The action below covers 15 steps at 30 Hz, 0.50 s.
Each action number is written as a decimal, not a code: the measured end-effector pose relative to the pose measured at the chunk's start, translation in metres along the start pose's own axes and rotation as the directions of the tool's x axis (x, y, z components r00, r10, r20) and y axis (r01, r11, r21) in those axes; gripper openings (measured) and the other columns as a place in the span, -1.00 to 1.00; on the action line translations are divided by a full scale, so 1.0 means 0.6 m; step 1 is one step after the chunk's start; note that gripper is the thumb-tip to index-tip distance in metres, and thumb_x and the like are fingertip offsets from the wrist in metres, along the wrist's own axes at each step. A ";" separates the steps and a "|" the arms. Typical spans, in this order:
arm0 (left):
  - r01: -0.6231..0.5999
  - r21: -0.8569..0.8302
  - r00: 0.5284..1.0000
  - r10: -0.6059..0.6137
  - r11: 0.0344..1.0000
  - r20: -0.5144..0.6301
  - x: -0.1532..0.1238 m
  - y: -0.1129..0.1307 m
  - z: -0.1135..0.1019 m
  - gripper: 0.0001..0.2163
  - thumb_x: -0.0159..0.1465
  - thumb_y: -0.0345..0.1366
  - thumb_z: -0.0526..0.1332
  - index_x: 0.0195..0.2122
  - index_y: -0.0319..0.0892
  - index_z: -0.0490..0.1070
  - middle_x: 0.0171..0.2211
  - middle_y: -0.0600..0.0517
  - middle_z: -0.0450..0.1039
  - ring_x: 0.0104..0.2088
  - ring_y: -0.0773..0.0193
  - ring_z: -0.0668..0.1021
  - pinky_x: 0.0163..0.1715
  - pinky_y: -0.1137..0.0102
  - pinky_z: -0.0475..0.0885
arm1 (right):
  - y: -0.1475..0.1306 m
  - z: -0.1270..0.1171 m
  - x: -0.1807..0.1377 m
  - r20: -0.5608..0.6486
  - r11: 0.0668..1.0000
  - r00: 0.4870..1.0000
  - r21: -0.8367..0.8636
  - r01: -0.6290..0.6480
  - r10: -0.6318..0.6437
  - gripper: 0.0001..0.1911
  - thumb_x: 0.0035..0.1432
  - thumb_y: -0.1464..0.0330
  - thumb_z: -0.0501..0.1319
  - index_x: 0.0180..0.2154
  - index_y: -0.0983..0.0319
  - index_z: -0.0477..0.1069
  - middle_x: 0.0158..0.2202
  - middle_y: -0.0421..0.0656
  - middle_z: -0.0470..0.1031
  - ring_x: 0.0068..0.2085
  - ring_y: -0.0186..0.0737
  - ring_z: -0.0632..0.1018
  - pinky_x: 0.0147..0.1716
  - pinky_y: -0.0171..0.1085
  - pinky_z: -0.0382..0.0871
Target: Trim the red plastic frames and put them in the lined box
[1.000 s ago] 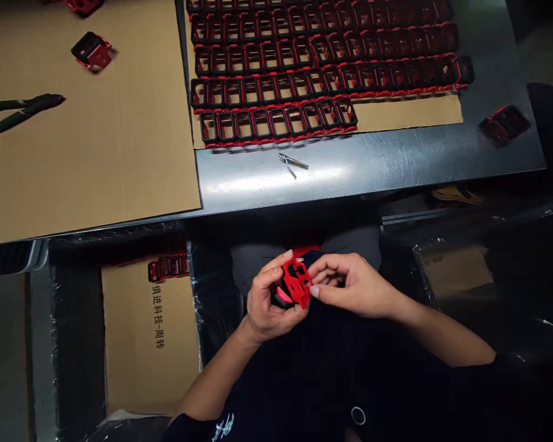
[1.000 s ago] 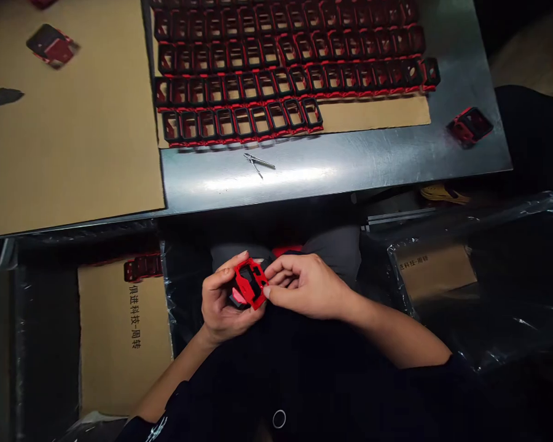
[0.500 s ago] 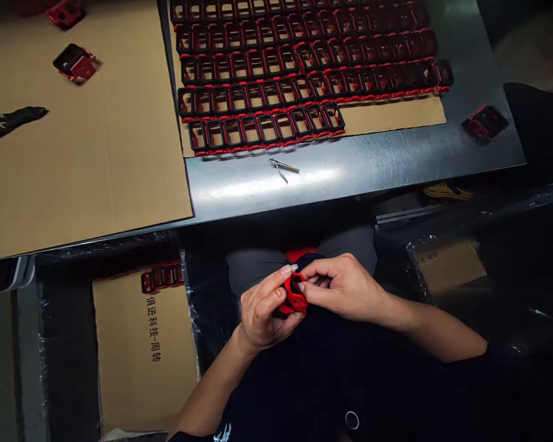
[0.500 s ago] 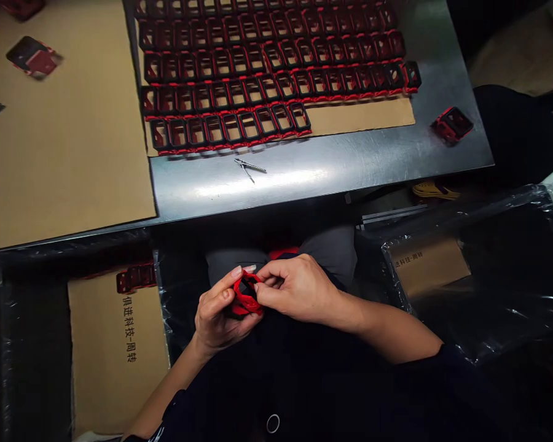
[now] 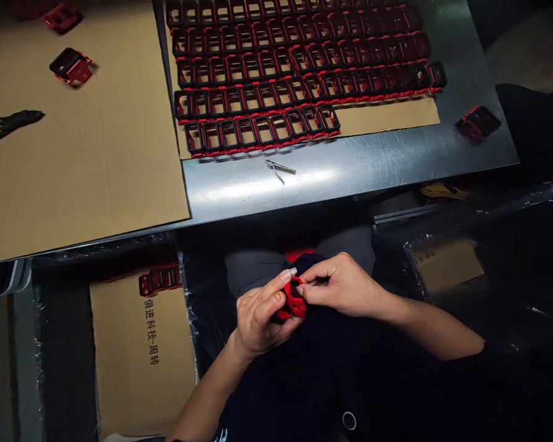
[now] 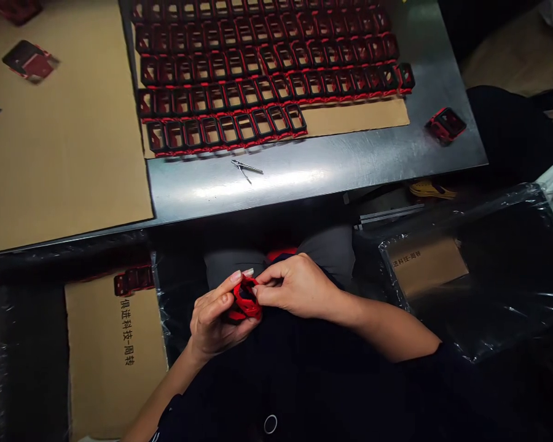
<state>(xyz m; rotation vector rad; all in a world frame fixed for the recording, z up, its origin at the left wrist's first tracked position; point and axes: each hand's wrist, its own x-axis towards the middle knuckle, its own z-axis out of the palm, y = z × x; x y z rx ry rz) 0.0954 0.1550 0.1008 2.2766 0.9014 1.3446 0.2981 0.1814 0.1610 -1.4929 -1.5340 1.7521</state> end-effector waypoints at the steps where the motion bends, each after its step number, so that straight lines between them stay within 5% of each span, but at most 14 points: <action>1: 0.002 -0.003 1.000 -0.002 1.000 -0.003 0.000 0.001 0.000 -0.36 0.21 -0.35 0.40 0.27 -0.18 0.17 0.12 -0.29 0.53 -0.03 0.04 0.68 -0.29 0.34 0.68 | 0.000 -0.003 -0.001 0.024 1.000 1.000 0.007 -0.004 0.004 -0.76 0.14 0.28 0.28 -0.34 0.26 0.70 -0.56 -0.23 0.55 -0.54 -0.39 0.40 -0.53 -0.38 0.18; 15: 0.004 -0.009 1.000 -0.004 1.000 -0.001 0.004 0.004 -0.003 -0.39 0.22 -0.33 0.40 0.25 -0.14 0.19 0.13 -0.24 0.54 -0.05 0.07 0.69 -0.34 0.40 0.66 | -0.009 -0.012 0.000 0.110 0.999 0.994 0.037 -0.015 0.011 -0.77 0.12 0.32 0.28 -0.32 0.28 0.71 -0.62 -0.29 0.38 -0.56 -0.45 0.26 -0.59 -0.41 0.06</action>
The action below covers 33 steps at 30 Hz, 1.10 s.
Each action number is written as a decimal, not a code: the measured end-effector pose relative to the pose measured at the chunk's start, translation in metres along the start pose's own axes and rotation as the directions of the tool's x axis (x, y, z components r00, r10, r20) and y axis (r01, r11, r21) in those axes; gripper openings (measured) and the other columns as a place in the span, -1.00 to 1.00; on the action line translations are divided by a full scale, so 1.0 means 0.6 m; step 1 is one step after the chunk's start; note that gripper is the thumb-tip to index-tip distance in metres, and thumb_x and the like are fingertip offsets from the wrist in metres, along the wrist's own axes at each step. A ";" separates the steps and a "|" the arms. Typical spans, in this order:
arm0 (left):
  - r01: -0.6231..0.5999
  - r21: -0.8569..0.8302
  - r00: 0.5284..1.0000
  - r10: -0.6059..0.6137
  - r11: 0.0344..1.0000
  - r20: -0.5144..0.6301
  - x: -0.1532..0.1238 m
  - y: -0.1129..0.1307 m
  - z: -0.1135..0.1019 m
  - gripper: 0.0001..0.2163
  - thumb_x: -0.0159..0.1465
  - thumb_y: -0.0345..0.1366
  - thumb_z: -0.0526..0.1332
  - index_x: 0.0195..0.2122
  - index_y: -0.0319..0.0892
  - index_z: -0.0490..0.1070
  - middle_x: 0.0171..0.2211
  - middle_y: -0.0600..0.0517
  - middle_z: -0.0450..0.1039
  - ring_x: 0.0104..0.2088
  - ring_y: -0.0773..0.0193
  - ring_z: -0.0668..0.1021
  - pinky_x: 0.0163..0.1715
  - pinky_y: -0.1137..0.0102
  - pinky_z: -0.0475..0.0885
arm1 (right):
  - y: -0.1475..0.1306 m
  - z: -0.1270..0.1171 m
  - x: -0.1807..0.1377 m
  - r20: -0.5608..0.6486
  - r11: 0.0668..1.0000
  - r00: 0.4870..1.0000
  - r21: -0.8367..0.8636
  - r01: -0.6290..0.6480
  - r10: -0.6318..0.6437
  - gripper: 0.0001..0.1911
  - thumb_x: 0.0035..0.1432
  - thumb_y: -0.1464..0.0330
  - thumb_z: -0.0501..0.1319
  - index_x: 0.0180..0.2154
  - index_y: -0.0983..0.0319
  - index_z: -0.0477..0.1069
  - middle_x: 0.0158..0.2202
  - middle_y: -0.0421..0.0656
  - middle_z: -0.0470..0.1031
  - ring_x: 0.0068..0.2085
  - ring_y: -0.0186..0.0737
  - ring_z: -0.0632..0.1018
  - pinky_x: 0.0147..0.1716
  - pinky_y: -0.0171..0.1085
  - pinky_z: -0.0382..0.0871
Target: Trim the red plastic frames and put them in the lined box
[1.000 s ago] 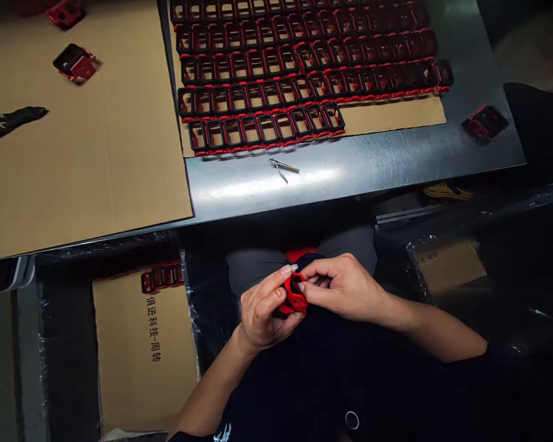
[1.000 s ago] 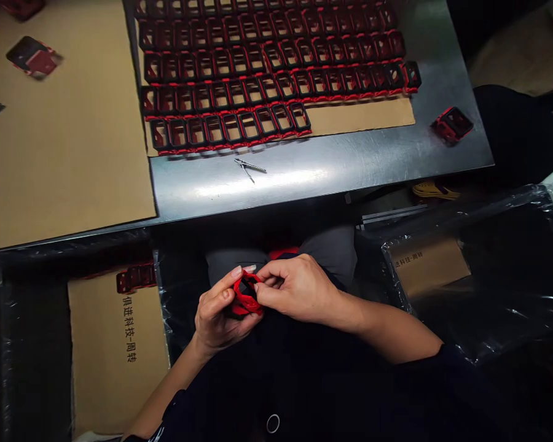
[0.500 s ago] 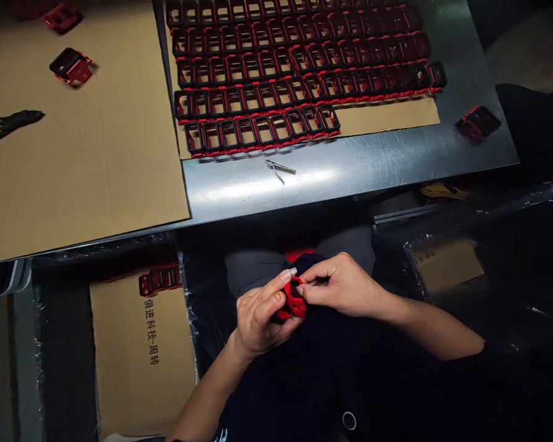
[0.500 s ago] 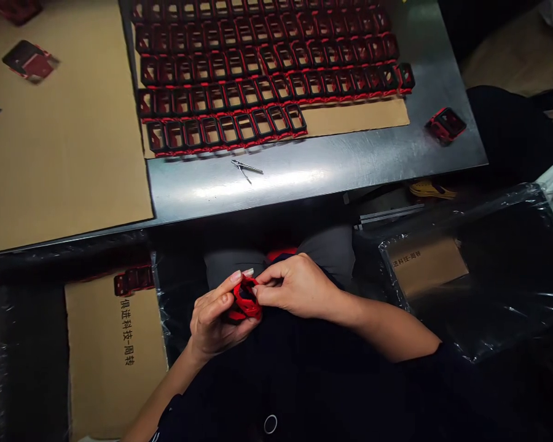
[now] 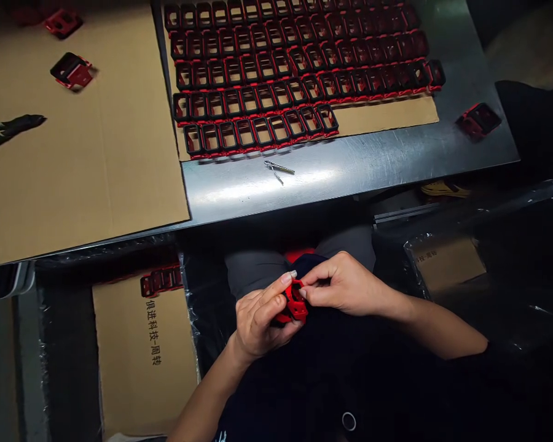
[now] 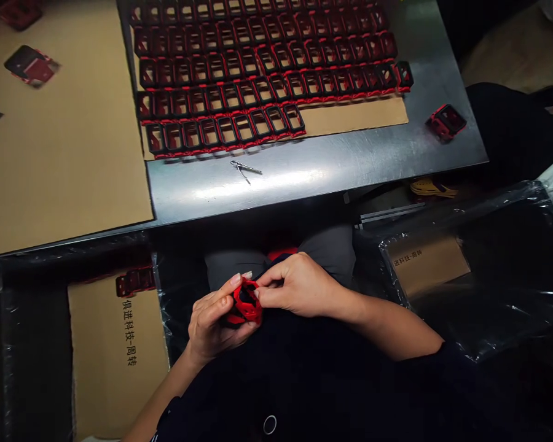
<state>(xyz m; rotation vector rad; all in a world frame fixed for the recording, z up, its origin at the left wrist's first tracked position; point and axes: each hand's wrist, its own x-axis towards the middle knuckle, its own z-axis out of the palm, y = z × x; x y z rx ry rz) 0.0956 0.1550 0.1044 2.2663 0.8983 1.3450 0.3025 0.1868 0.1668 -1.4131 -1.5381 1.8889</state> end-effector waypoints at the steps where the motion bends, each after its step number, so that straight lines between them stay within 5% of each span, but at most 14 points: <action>1: 0.002 0.001 1.000 -0.002 1.000 -0.001 -0.001 0.000 0.000 -0.38 0.21 -0.33 0.40 0.25 -0.15 0.19 0.12 -0.24 0.54 -0.05 0.07 0.69 -0.34 0.40 0.66 | 0.000 -0.003 -0.001 0.016 1.000 1.000 0.017 0.005 -0.005 -0.77 0.12 0.31 0.29 -0.29 0.27 0.71 -0.60 -0.29 0.39 -0.55 -0.45 0.26 -0.58 -0.41 0.07; 5: 0.003 0.003 1.000 -0.003 1.000 -0.009 -0.001 0.001 -0.001 -0.42 0.22 -0.33 0.40 0.23 -0.17 0.22 0.10 -0.28 0.55 -0.07 0.05 0.70 -0.35 0.37 0.66 | 0.001 -0.012 -0.003 0.063 0.998 0.998 0.061 0.007 -0.011 -0.75 0.14 0.30 0.29 -0.24 0.24 0.71 -0.56 -0.28 0.44 -0.52 -0.44 0.30 -0.54 -0.42 0.13; 15: -0.011 0.050 1.000 0.010 0.999 0.024 -0.002 0.001 -0.008 -0.41 0.23 -0.29 0.40 0.24 -0.15 0.22 0.06 -0.23 0.59 -0.09 0.08 0.71 -0.40 0.43 0.64 | -0.006 0.008 0.004 -0.051 0.997 0.999 -0.070 -0.020 0.017 -0.81 0.09 0.36 0.29 -0.41 0.29 0.68 -0.59 -0.25 0.51 -0.54 -0.41 0.41 -0.56 -0.42 0.17; 18: 0.068 -0.093 0.998 -0.069 0.993 -0.013 -0.014 -0.002 -0.004 -0.31 0.17 -0.32 0.45 0.28 -0.11 0.19 0.13 -0.23 0.53 -0.02 0.04 0.68 -0.26 0.33 0.68 | 0.004 -0.008 0.002 -0.015 0.999 1.000 0.049 0.016 -0.015 -0.78 0.11 0.33 0.28 -0.31 0.29 0.69 -0.48 -0.17 0.64 -0.46 -0.33 0.54 -0.47 -0.39 0.32; 22: 0.200 -0.333 0.969 -0.237 0.921 -0.075 -0.024 -0.003 0.010 -0.23 0.11 -0.31 0.50 0.30 -0.10 0.19 0.18 -0.25 0.47 0.07 -0.02 0.63 0.00 0.08 0.61 | 0.028 -0.030 -0.002 -0.171 0.960 0.978 0.273 -0.070 0.119 -0.70 0.12 0.24 0.33 -0.19 0.31 0.66 -0.38 -0.08 0.70 -0.38 -0.25 0.64 -0.32 -0.29 0.49; 28: 0.279 -0.502 0.928 -0.364 0.819 -0.078 -0.024 0.001 0.031 -0.30 0.12 -0.38 0.48 0.25 -0.08 0.21 0.20 -0.23 0.42 0.15 -0.03 0.57 0.08 0.07 0.55 | 0.045 -0.011 -0.007 0.123 0.840 0.983 0.512 -0.180 0.136 -0.55 0.07 0.15 0.42 -0.05 0.27 0.61 -0.33 -0.10 0.71 -0.31 -0.24 0.68 -0.27 -0.27 0.53; 33: 0.329 -0.537 0.914 -0.405 0.777 -0.026 -0.025 0.002 0.030 -0.27 0.08 -0.46 0.50 0.23 -0.05 0.21 0.22 -0.25 0.40 0.15 -0.07 0.57 0.05 0.06 0.57 | 0.043 -0.001 -0.003 0.226 0.800 0.967 0.555 -0.227 0.118 -0.53 0.07 0.16 0.45 -0.02 0.27 0.59 -0.28 -0.10 0.70 -0.26 -0.23 0.68 -0.22 -0.26 0.52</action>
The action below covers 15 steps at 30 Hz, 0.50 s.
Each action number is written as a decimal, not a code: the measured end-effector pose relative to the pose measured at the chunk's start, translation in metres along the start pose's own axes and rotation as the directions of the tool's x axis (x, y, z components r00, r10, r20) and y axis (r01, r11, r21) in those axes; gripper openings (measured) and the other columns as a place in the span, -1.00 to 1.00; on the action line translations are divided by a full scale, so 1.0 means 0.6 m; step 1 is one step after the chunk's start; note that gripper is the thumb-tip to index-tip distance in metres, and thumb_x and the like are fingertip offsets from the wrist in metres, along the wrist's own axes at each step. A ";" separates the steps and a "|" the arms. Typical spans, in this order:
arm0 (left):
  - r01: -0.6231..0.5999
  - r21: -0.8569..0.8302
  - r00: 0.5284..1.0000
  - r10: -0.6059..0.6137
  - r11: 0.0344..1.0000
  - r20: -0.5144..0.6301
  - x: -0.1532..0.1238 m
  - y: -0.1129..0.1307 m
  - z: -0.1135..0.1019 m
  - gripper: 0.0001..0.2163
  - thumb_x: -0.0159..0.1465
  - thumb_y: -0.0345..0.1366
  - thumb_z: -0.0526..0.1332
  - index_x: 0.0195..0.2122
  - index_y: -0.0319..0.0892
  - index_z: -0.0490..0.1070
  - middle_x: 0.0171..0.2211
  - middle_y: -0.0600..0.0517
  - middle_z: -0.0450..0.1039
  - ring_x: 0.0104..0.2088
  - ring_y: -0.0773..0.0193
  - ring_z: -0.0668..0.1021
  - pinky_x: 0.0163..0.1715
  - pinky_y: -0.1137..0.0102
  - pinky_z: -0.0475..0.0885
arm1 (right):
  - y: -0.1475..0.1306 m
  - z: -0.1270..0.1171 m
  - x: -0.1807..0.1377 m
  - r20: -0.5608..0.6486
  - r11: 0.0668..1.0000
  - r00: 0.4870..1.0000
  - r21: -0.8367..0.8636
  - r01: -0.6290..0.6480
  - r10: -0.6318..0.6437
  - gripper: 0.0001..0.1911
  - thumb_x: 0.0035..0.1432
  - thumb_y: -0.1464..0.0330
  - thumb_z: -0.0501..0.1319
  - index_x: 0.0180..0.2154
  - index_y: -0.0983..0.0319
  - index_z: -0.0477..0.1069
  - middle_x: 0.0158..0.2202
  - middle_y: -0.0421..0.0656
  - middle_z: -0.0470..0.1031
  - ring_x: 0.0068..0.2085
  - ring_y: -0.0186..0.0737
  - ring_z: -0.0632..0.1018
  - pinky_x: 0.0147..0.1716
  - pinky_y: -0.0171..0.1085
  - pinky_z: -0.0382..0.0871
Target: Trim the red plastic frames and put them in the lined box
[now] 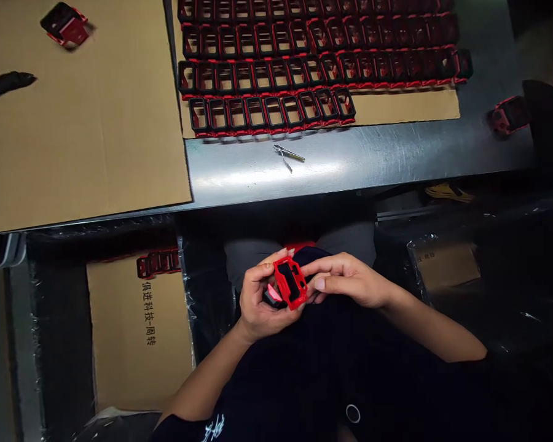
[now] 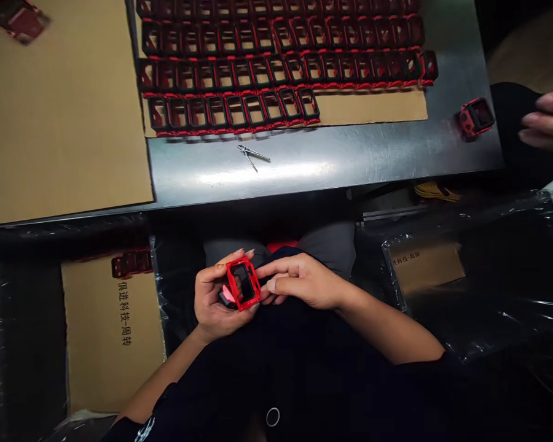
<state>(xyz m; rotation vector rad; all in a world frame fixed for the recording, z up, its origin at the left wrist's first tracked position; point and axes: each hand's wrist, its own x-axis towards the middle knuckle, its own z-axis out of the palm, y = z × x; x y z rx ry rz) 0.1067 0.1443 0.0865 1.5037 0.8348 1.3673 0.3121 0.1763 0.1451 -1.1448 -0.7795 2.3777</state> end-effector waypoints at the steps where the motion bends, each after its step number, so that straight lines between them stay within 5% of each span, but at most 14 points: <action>1: 0.001 -0.006 1.000 -0.001 1.000 -0.001 -0.001 0.000 0.000 -0.26 0.07 -0.47 0.50 0.23 -0.06 0.21 0.21 -0.24 0.40 0.15 -0.06 0.57 0.06 0.07 0.56 | -0.001 0.000 0.001 0.012 1.000 1.000 -0.002 0.000 0.000 -0.52 0.07 0.16 0.45 -0.02 0.27 0.59 -0.28 -0.09 0.70 -0.26 -0.22 0.68 -0.22 -0.26 0.52; 15: 0.066 0.011 0.998 -0.066 0.998 0.007 0.001 -0.002 0.000 -0.35 0.13 -0.32 0.45 0.21 -0.08 0.22 0.13 -0.24 0.41 0.07 -0.04 0.61 -0.03 0.07 0.60 | 0.009 -0.006 0.020 0.123 0.994 0.992 -0.114 0.007 0.007 -0.49 0.03 0.05 0.45 -0.13 0.32 0.60 -0.41 -0.16 0.63 -0.39 -0.30 0.59 -0.28 -0.29 0.48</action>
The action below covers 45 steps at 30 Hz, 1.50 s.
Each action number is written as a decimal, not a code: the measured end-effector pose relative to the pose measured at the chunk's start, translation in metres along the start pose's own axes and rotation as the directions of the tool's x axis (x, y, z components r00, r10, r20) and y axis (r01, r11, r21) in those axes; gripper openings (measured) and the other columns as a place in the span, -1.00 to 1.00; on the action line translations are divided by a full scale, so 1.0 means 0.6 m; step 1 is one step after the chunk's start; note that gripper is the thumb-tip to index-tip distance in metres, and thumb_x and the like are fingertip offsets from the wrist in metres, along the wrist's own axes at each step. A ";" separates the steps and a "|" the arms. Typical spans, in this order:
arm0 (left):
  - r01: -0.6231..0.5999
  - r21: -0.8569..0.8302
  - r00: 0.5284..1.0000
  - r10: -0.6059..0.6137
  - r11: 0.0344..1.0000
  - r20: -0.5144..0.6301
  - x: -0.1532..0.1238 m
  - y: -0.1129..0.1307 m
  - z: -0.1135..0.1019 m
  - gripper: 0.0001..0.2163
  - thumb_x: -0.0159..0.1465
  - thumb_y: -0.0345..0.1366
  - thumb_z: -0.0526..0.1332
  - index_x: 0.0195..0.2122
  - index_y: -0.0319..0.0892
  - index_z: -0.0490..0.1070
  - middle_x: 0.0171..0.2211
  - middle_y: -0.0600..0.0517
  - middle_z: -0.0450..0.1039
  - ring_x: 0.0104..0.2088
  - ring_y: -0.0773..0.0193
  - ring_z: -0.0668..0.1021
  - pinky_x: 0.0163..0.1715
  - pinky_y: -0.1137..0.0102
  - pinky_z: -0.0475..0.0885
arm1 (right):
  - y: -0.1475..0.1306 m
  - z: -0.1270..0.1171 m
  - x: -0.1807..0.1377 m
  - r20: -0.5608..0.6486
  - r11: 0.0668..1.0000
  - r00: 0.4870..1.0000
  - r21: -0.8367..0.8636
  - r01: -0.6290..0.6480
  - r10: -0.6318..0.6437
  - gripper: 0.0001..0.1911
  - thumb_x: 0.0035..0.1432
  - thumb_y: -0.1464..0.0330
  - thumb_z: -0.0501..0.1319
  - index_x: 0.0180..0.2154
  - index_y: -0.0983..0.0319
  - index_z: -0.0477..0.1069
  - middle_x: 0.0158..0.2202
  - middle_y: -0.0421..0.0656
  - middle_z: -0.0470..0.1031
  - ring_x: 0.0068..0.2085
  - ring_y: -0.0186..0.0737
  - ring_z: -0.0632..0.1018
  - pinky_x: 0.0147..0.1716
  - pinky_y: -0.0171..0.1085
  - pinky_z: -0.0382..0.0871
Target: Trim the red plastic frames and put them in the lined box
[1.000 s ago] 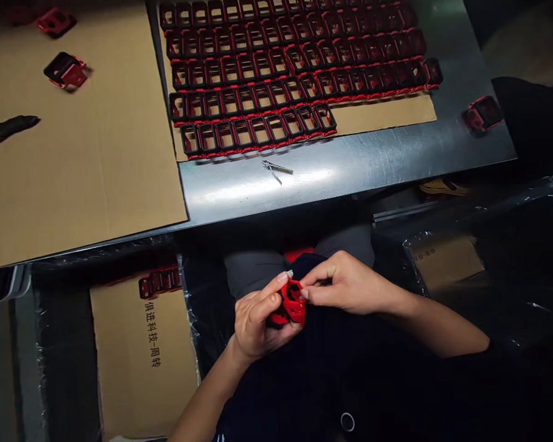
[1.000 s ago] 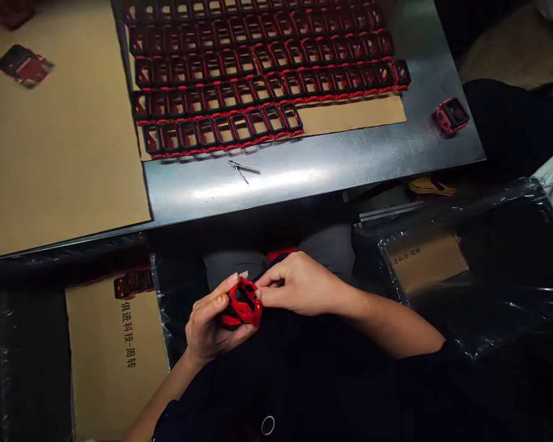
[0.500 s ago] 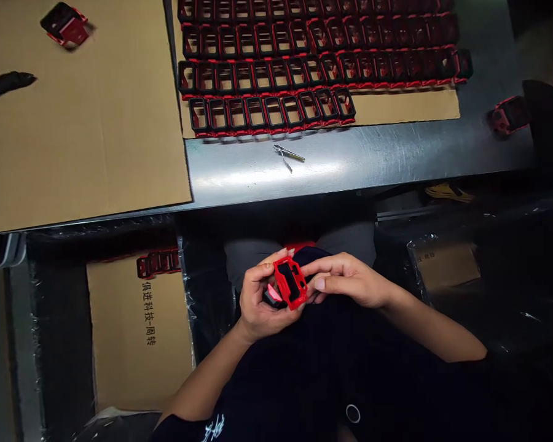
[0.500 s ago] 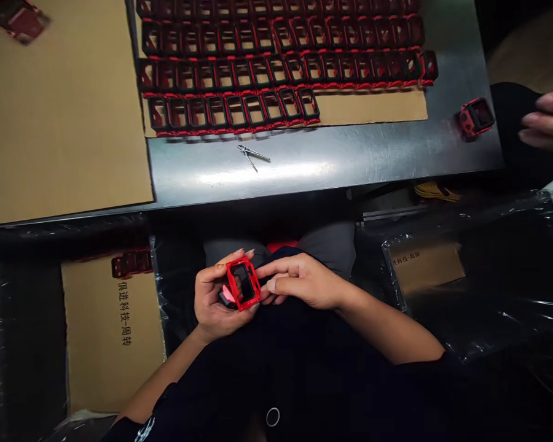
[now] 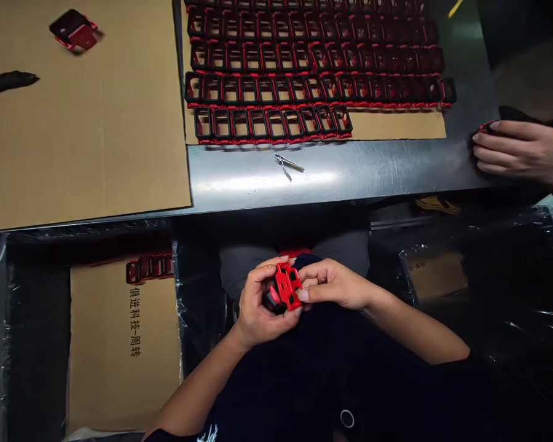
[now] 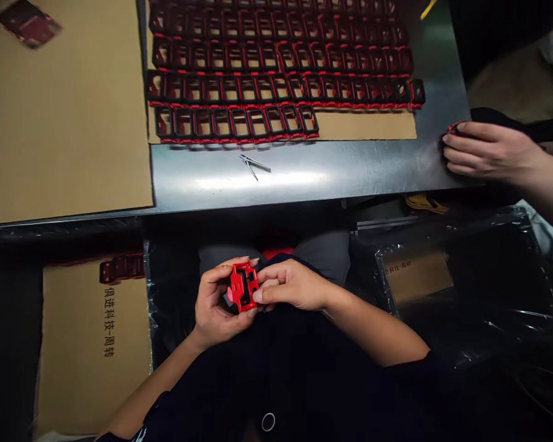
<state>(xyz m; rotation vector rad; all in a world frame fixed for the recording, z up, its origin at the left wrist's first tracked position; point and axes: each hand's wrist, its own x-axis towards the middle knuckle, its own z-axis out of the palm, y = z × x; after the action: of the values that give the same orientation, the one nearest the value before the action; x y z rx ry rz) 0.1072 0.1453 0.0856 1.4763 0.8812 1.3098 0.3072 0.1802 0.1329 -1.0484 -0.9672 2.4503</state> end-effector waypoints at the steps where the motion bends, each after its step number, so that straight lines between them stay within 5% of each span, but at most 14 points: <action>1: 0.021 -0.018 1.000 -0.021 1.000 -0.019 0.000 0.002 -0.002 -0.37 0.15 -0.29 0.44 0.21 -0.08 0.23 0.12 -0.23 0.40 0.05 -0.03 0.62 -0.04 0.08 0.61 | -0.009 -0.005 0.001 -0.029 0.994 0.999 -0.098 0.038 -0.041 -0.52 0.05 0.06 0.43 -0.17 0.32 0.61 -0.41 -0.16 0.63 -0.38 -0.28 0.59 -0.28 -0.27 0.48; 3: 0.067 -0.051 0.995 -0.070 0.996 -0.065 0.000 0.004 -0.006 -0.42 0.19 -0.26 0.41 0.21 -0.06 0.24 0.12 -0.21 0.39 0.02 0.00 0.64 -0.04 0.10 0.61 | -0.040 -0.020 0.010 -0.218 0.902 0.940 -0.401 0.160 -0.263 -0.65 0.16 0.10 0.36 -0.22 0.27 0.63 -0.37 -0.13 0.64 -0.31 -0.21 0.62 -0.22 -0.22 0.49; 4: 0.087 -0.064 0.992 -0.092 0.994 -0.083 0.000 0.005 -0.008 -0.43 0.21 -0.24 0.39 0.22 -0.05 0.24 0.13 -0.21 0.39 0.01 0.02 0.64 -0.04 0.12 0.61 | -0.061 -0.029 0.021 -0.327 0.795 0.839 -0.578 0.186 -0.434 -0.70 0.22 0.14 0.31 -0.21 0.24 0.63 -0.31 -0.11 0.65 -0.25 -0.17 0.62 -0.16 -0.19 0.50; 6: 0.099 -0.078 0.990 -0.107 0.992 -0.096 0.000 0.006 -0.011 -0.44 0.24 -0.21 0.37 0.24 -0.01 0.24 0.13 -0.19 0.38 -0.02 0.06 0.65 -0.06 0.14 0.63 | -0.108 -0.049 0.057 -0.418 0.526 0.528 -0.848 0.065 -0.739 -0.75 0.26 0.20 0.27 -0.13 0.19 0.61 -0.15 -0.07 0.64 -0.10 -0.07 0.61 -0.02 -0.11 0.47; 7: 0.092 -0.080 0.991 -0.099 0.993 -0.089 0.001 0.006 -0.013 -0.44 0.25 -0.19 0.35 0.26 0.01 0.23 0.14 -0.18 0.37 -0.04 0.07 0.65 -0.08 0.14 0.63 | -0.130 -0.059 0.080 -0.388 0.415 0.438 -0.909 -0.038 -0.811 -0.70 0.20 0.20 0.32 -0.07 0.19 0.58 -0.08 -0.03 0.61 -0.04 -0.01 0.58 0.01 -0.07 0.46; 8: 0.079 -0.077 0.993 -0.085 0.994 -0.078 0.003 0.007 -0.014 -0.43 0.26 -0.18 0.34 0.28 0.03 0.23 0.14 -0.17 0.36 -0.06 0.07 0.65 -0.10 0.13 0.64 | -0.150 -0.068 0.102 -0.356 0.328 0.411 -0.934 -0.140 -0.839 -0.60 0.12 0.19 0.39 -0.02 0.20 0.56 -0.02 0.00 0.58 0.01 0.06 0.55 0.03 -0.02 0.46; 10: 0.041 -0.048 0.997 -0.044 0.998 -0.068 0.006 0.012 -0.017 -0.40 0.26 -0.18 0.33 0.31 0.04 0.22 0.14 -0.17 0.32 -0.11 0.10 0.65 -0.17 0.15 0.65 | -0.174 -0.081 0.132 -0.338 0.234 0.428 -0.932 -0.278 -0.838 -0.62 0.10 0.23 0.41 -0.05 0.21 0.57 -0.04 0.01 0.58 0.04 0.11 0.53 0.01 0.01 0.47; 12: -0.008 0.059 0.997 0.013 0.998 -0.082 0.009 0.020 -0.020 -0.37 0.24 -0.23 0.33 0.33 0.01 0.22 0.12 -0.19 0.31 -0.14 0.12 0.63 -0.26 0.22 0.65 | -0.171 -0.082 0.125 -0.318 0.202 0.451 -0.937 -0.285 -0.834 -0.76 0.14 0.32 0.36 -0.13 0.24 0.59 -0.16 -0.02 0.63 -0.06 0.05 0.58 -0.03 -0.03 0.48; 15: -0.120 0.318 0.989 0.142 0.940 -0.046 0.015 0.036 -0.023 -0.29 0.15 -0.29 0.35 0.35 -0.11 0.21 0.06 -0.21 0.38 -0.07 0.05 0.59 -0.26 0.23 0.64 | -0.125 -0.064 0.045 -0.184 0.175 0.523 -0.982 -0.066 -0.832 -0.80 0.16 0.34 0.33 -0.16 0.24 0.61 -0.31 -0.09 0.65 -0.31 -0.11 0.62 -0.20 -0.13 0.54; 17: -0.195 0.427 0.979 0.202 0.883 0.029 0.021 0.044 -0.023 -0.25 0.11 -0.29 0.37 0.34 -0.19 0.20 0.01 -0.22 0.43 -0.03 0.02 0.58 -0.19 0.20 0.64 | -0.087 -0.044 -0.024 -0.041 0.150 0.607 -0.980 0.130 -0.794 -0.78 0.17 0.38 0.31 -0.13 0.18 0.61 -0.24 -0.10 0.67 -0.28 -0.16 0.66 -0.26 -0.20 0.57; 19: -0.226 0.463 0.974 0.209 0.857 0.088 0.028 0.048 -0.020 -0.26 0.11 -0.27 0.36 0.33 -0.22 0.20 0.00 -0.22 0.46 -0.05 0.04 0.60 -0.16 0.21 0.64 | -0.055 -0.022 -0.074 0.052 0.152 0.626 -0.951 0.268 -0.778 -0.74 0.15 0.44 0.33 -0.10 0.15 0.61 -0.27 -0.11 0.68 -0.30 -0.21 0.68 -0.32 -0.27 0.60; 27: -0.252 0.441 0.963 0.180 0.862 0.198 0.042 0.049 -0.009 -0.31 0.17 -0.27 0.33 0.33 -0.15 0.20 0.05 -0.22 0.50 -0.03 0.04 0.63 -0.16 0.23 0.65 | -0.018 0.011 -0.079 0.154 0.108 0.559 -0.907 0.407 -0.815 -0.88 0.14 0.46 0.38 -0.24 0.18 0.63 -0.23 -0.06 0.71 -0.30 -0.20 0.72 -0.34 -0.28 0.66; 45: -0.249 0.453 0.965 0.177 0.856 0.196 0.032 0.049 -0.009 -0.28 0.15 -0.27 0.35 0.35 -0.14 0.18 0.05 -0.22 0.50 -0.05 0.03 0.64 -0.17 0.19 0.66 | -0.023 0.007 -0.084 0.234 0.057 0.602 -0.904 0.425 -0.764 -0.90 0.19 0.42 0.37 -0.21 0.19 0.62 -0.19 -0.05 0.70 -0.28 -0.21 0.70 -0.29 -0.28 0.65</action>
<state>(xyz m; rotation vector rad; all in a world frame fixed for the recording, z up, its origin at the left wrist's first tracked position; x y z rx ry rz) 0.1032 0.1556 0.1197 2.0817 1.0087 1.1662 0.3390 0.1627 0.1706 -0.8799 -2.1917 0.7950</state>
